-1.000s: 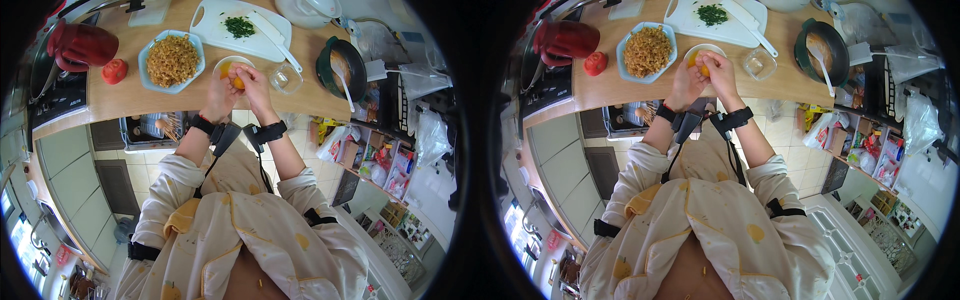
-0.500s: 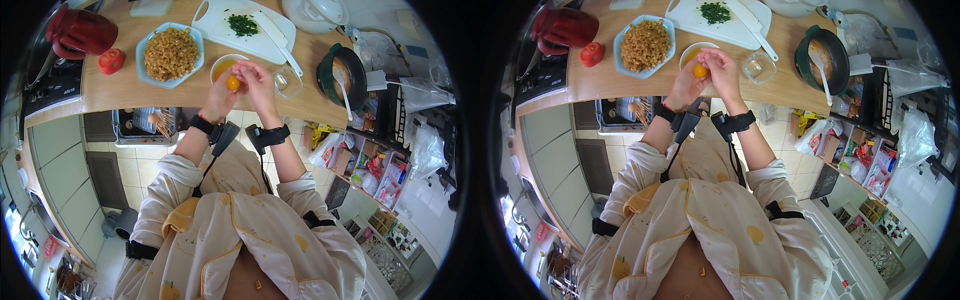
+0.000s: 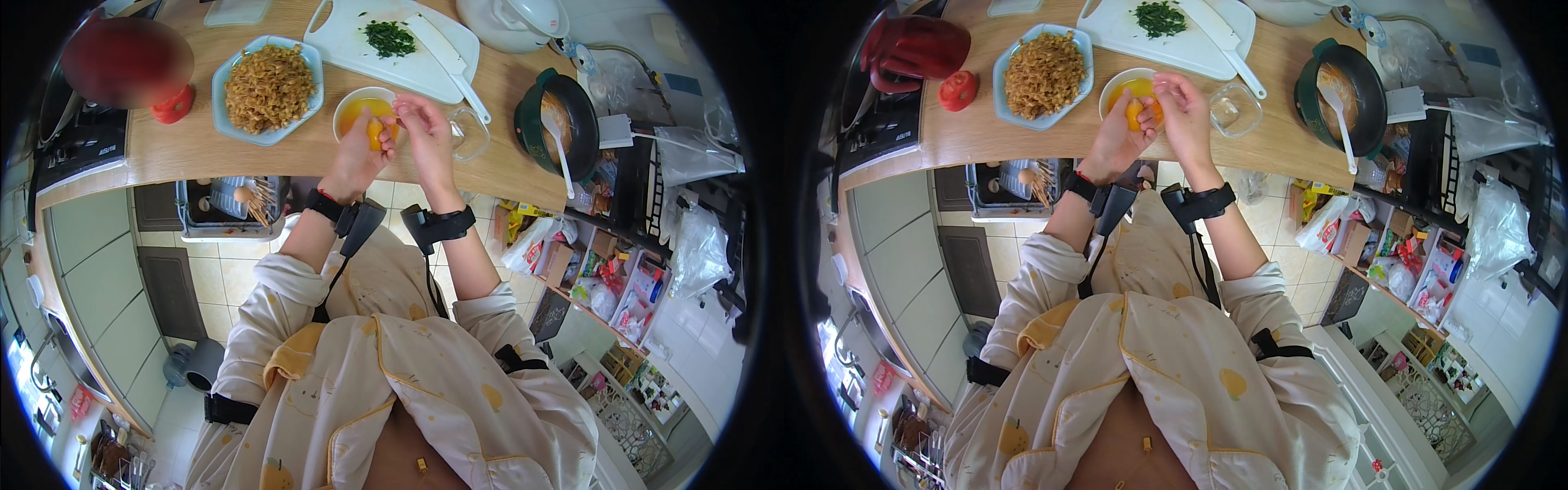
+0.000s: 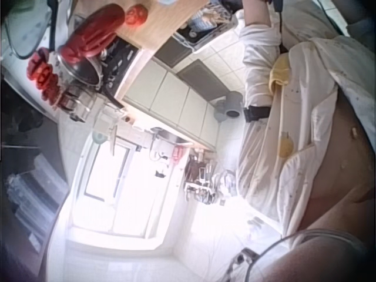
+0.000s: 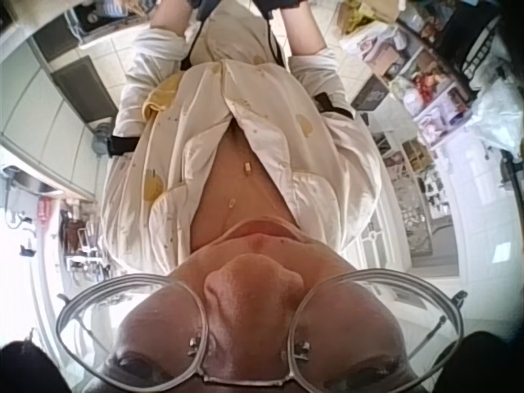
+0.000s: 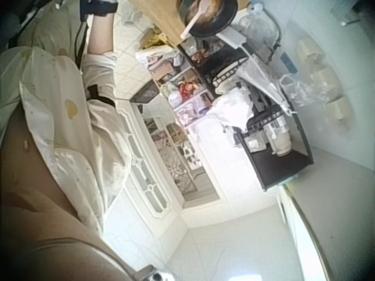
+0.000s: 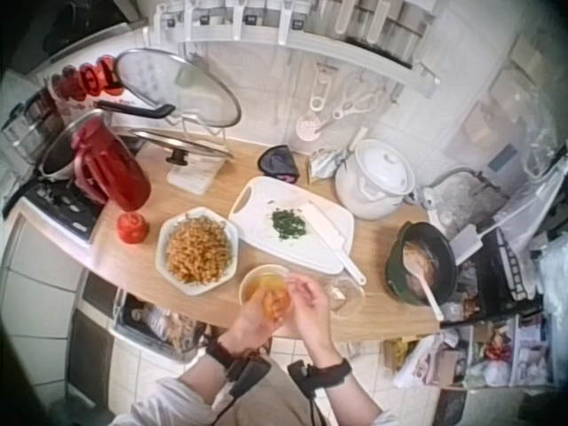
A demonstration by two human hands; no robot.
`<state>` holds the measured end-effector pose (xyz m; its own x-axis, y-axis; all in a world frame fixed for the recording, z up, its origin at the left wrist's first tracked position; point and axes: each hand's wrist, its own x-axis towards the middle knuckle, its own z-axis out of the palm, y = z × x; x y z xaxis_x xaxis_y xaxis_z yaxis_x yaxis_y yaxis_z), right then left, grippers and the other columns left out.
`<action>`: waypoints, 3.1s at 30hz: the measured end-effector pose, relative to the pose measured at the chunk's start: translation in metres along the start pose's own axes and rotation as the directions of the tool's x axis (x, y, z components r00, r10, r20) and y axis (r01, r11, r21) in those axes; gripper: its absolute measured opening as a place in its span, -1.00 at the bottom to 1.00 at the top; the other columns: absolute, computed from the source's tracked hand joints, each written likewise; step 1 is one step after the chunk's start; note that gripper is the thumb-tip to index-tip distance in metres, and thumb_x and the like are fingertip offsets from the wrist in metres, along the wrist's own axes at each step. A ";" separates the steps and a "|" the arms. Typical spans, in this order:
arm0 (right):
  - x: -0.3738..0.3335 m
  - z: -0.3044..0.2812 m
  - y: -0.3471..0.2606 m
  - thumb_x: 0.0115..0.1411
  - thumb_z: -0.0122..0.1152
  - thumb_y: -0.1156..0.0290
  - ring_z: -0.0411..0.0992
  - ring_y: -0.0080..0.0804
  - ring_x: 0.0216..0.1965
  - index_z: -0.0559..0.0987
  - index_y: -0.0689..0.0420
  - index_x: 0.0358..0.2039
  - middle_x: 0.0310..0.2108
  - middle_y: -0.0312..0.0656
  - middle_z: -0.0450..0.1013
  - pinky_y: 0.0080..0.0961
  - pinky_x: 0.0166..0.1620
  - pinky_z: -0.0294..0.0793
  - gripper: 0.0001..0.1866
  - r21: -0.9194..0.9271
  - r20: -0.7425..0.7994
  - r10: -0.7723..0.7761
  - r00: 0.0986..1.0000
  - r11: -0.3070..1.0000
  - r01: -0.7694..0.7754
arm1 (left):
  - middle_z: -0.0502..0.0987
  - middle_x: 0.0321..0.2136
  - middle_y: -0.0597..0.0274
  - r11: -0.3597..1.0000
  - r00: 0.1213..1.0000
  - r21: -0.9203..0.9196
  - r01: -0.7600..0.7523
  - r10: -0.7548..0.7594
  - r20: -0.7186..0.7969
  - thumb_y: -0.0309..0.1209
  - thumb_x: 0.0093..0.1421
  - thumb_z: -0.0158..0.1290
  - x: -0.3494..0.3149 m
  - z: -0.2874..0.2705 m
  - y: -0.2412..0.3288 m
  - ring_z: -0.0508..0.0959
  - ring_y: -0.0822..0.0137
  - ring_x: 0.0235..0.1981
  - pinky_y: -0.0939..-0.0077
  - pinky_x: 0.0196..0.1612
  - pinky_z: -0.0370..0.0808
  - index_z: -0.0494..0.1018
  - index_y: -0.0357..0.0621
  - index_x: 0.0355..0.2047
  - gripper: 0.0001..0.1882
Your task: The person cracks eggs into a bowl, retrieves another egg from the refrigerator, and separates the yolk from the white by hand. They rinse the yolk under running water, then stir noodles in a pan and add water from a kettle.
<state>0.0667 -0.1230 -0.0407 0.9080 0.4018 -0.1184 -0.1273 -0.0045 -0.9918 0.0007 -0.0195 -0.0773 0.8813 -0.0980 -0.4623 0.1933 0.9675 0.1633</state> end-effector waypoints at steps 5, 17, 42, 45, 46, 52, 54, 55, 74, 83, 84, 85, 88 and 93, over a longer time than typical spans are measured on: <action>0.001 -0.001 -0.001 0.27 0.00 0.45 0.36 -0.69 -0.36 0.52 0.21 -0.18 -0.39 -0.34 0.44 -0.77 -0.30 0.35 -0.81 0.066 0.073 0.150 0.986 0.986 -0.155 | 0.37 -0.46 0.44 0.997 0.999 0.062 -0.054 0.054 -0.006 -0.19 0.36 -0.21 -0.001 0.011 -0.002 0.34 0.54 -0.45 0.63 -0.33 0.34 0.37 -0.05 -0.29 -0.75; 0.000 0.005 -0.001 0.32 -0.06 0.22 0.26 -0.83 -0.49 0.52 0.10 -0.14 -0.40 -0.44 0.44 -0.88 -0.55 0.21 -0.71 0.050 0.129 0.327 0.936 0.941 -0.335 | 0.34 -0.42 0.43 0.984 0.994 0.143 -0.109 0.106 0.024 -0.24 0.37 -0.26 -0.008 0.011 -0.006 0.36 0.50 -0.36 0.58 -0.28 0.36 0.30 -0.02 -0.36 -0.78; -0.001 0.007 0.007 0.36 -0.24 0.31 0.45 -0.32 -0.13 0.41 0.28 -0.10 -0.15 -0.10 0.43 -0.51 -0.03 0.46 -0.67 0.680 0.342 0.523 0.781 0.436 -0.589 | 0.41 -0.03 0.16 0.507 0.793 0.740 -0.442 0.607 0.058 -0.21 0.35 -0.23 -0.034 0.048 -0.004 0.37 0.40 -0.01 0.56 0.07 0.27 0.37 -0.29 -0.01 -0.59; 0.004 0.006 0.009 0.34 -0.20 0.33 0.45 -0.29 -0.11 0.41 0.33 -0.11 -0.16 -0.05 0.44 -0.46 0.01 0.46 -0.67 0.706 0.375 0.517 0.770 0.379 -0.598 | 0.37 0.02 0.13 0.454 0.672 0.696 -0.557 0.739 0.055 -0.19 0.36 -0.27 -0.038 0.049 0.003 0.36 0.38 0.00 0.53 0.11 0.23 0.37 -0.28 -0.03 -0.58; 0.005 0.006 0.010 0.34 -0.19 0.34 0.45 -0.28 -0.10 0.42 0.35 -0.12 -0.17 -0.04 0.44 -0.44 0.02 0.46 -0.68 0.712 0.335 0.551 0.765 0.384 -0.588 | 0.36 0.04 0.11 0.413 0.604 0.683 -0.603 0.795 0.053 -0.18 0.36 -0.28 -0.037 0.048 0.004 0.36 0.36 0.00 0.52 0.12 0.22 0.36 -0.29 -0.04 -0.57; 0.001 0.012 0.001 0.32 -0.17 0.39 0.45 -0.41 -0.18 0.50 0.33 -0.20 -0.25 -0.13 0.48 -0.53 -0.05 0.44 -0.70 0.454 0.160 0.269 0.950 0.834 -0.313 | 0.42 -0.09 0.06 0.973 0.932 0.131 -0.190 0.221 -0.289 -0.14 0.36 -0.37 -0.031 0.035 -0.002 0.36 0.25 0.04 0.34 0.21 0.19 0.25 -0.30 0.01 -0.53; 0.000 0.014 -0.004 0.30 -0.17 0.42 0.43 -0.46 -0.20 0.52 0.33 -0.23 -0.26 -0.14 0.49 -0.55 -0.07 0.42 -0.71 0.239 0.106 0.173 0.979 0.951 -0.194 | 0.39 -0.11 0.11 0.972 0.953 0.108 -0.209 0.227 -0.199 -0.16 0.35 -0.37 -0.026 0.033 -0.005 0.37 0.27 0.00 0.36 0.14 0.24 0.26 -0.28 -0.01 -0.55; 0.000 0.015 -0.006 0.29 -0.17 0.44 0.43 -0.48 -0.21 0.52 0.33 -0.24 -0.26 -0.15 0.49 -0.57 -0.08 0.41 -0.71 0.133 0.105 0.094 0.990 0.985 -0.108 | 0.38 -0.12 0.13 0.971 0.961 0.093 -0.219 0.231 -0.152 -0.16 0.34 -0.36 -0.024 0.033 -0.006 0.37 0.28 -0.03 0.36 0.10 0.27 0.26 -0.27 -0.02 -0.56; 0.006 0.012 -0.020 0.22 -0.27 0.45 0.40 -0.32 0.00 0.36 0.33 -0.01 -0.12 -0.01 0.45 -0.47 0.12 0.28 -0.62 0.253 0.265 0.041 0.963 0.961 -0.110 | 0.42 -0.05 0.28 0.981 0.985 0.119 -0.152 0.161 -0.063 -0.43 0.31 -0.12 -0.014 0.015 -0.016 0.41 0.42 -0.02 0.45 0.07 0.38 0.37 -0.20 -0.04 -0.76; 0.005 0.013 -0.026 0.24 -0.25 0.44 0.37 -0.29 0.04 0.34 0.29 0.01 -0.07 0.01 0.42 -0.45 0.16 0.25 -0.63 0.229 0.227 -0.055 0.972 0.974 0.002 | 0.41 -0.10 0.18 0.985 0.978 0.075 -0.158 0.167 -0.126 -0.35 0.37 -0.22 -0.014 0.022 -0.020 0.42 0.35 -0.05 0.44 0.04 0.42 0.34 -0.26 -0.07 -0.73; 0.005 0.013 -0.027 0.24 -0.25 0.44 0.37 -0.29 0.04 0.34 0.29 0.01 -0.07 0.01 0.42 -0.45 0.16 0.25 -0.63 0.232 0.225 -0.051 0.973 0.973 -0.002 | 0.41 -0.11 0.18 0.988 0.980 0.053 -0.147 0.152 -0.129 -0.34 0.37 -0.23 -0.013 0.023 -0.018 0.42 0.35 -0.06 0.44 0.03 0.43 0.34 -0.25 -0.07 -0.73; 0.005 0.013 -0.028 0.25 -0.25 0.43 0.37 -0.29 0.04 0.34 0.29 0.00 -0.07 0.01 0.42 -0.45 0.16 0.25 -0.64 0.233 0.229 -0.051 0.972 0.972 -0.004 | 0.41 -0.11 0.18 0.990 0.981 0.031 -0.135 0.138 -0.135 -0.32 0.37 -0.23 -0.012 0.023 -0.017 0.43 0.35 -0.06 0.44 0.02 0.44 0.34 -0.24 -0.08 -0.72; 0.005 0.012 -0.029 0.25 -0.24 0.43 0.37 -0.29 0.04 0.34 0.29 0.00 -0.06 0.01 0.41 -0.44 0.16 0.26 -0.64 0.227 0.219 -0.044 0.975 0.974 -0.007 | 0.41 -0.13 0.18 0.992 0.986 -0.043 -0.116 0.110 -0.123 -0.28 0.37 -0.24 -0.011 0.022 -0.015 0.44 0.36 -0.09 0.46 -0.01 0.45 0.34 -0.21 -0.10 -0.71; 0.004 0.013 -0.031 0.25 -0.24 0.43 0.38 -0.28 0.02 0.35 0.28 -0.01 -0.08 0.00 0.42 -0.44 0.14 0.28 -0.65 0.267 0.205 -0.078 0.976 0.963 0.021 | 0.41 -0.24 0.20 0.994 0.992 0.021 -0.111 0.112 -0.056 -0.29 0.37 -0.23 -0.009 0.017 -0.015 0.46 0.36 -0.18 0.45 0.00 0.46 0.34 -0.20 -0.16 -0.75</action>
<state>0.0691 -0.1094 -0.0098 0.8143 0.5797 -0.0282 -0.2098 0.2487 -0.9456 -0.0027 -0.0367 -0.0610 0.8717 0.0239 -0.4894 0.1033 0.9674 0.2313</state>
